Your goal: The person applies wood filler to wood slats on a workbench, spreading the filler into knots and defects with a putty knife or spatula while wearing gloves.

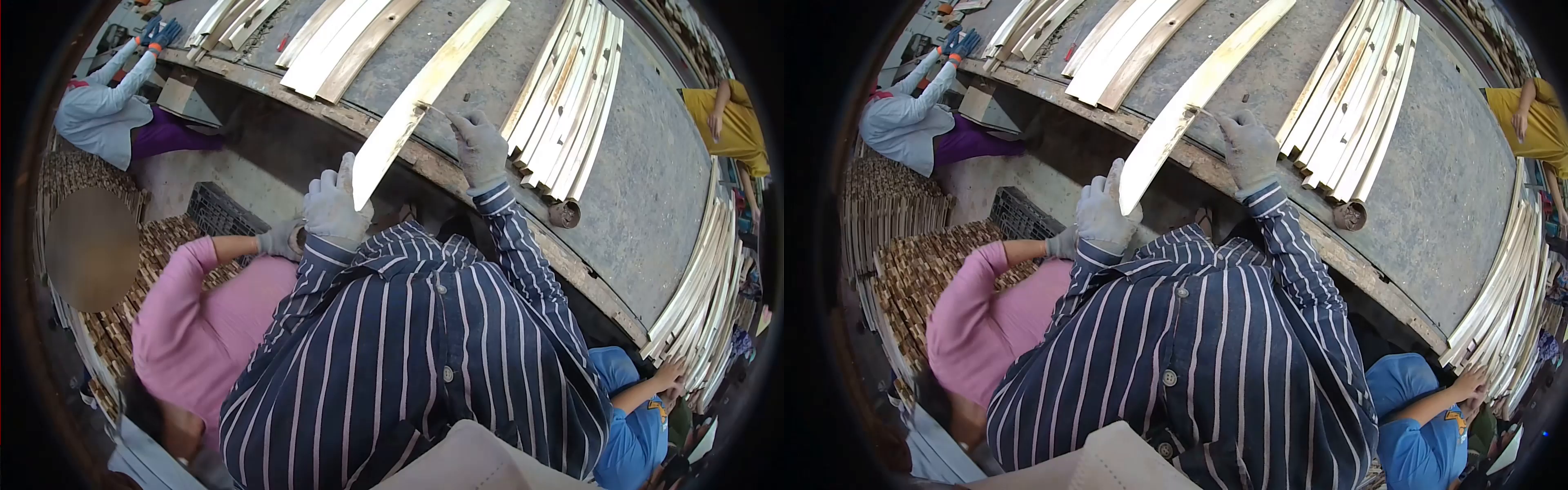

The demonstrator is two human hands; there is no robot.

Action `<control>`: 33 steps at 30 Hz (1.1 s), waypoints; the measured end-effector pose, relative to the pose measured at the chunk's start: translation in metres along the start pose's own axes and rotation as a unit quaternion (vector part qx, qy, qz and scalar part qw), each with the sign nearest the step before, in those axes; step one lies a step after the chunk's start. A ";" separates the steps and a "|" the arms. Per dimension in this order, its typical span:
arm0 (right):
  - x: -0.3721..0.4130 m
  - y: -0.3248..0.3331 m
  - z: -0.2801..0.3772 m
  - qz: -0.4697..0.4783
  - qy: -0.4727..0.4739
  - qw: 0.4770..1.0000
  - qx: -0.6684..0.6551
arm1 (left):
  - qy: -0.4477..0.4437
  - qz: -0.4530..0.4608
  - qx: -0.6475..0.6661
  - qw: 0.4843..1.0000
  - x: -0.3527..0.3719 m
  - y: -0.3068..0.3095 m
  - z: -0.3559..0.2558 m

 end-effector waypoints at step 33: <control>0.035 0.081 -0.049 -0.063 -0.125 0.974 -0.177 | -0.098 0.096 0.368 0.920 -0.090 -0.084 -0.073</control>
Point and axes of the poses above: each hand's wrist, its own x-axis away from the middle knuckle, its own y-axis out of the back of the hand, z = x × y, the point moved 3 cm from there along -x, towards the middle knuckle, and after that the axes turned 2 degrees about y, right-handed, at the moved point
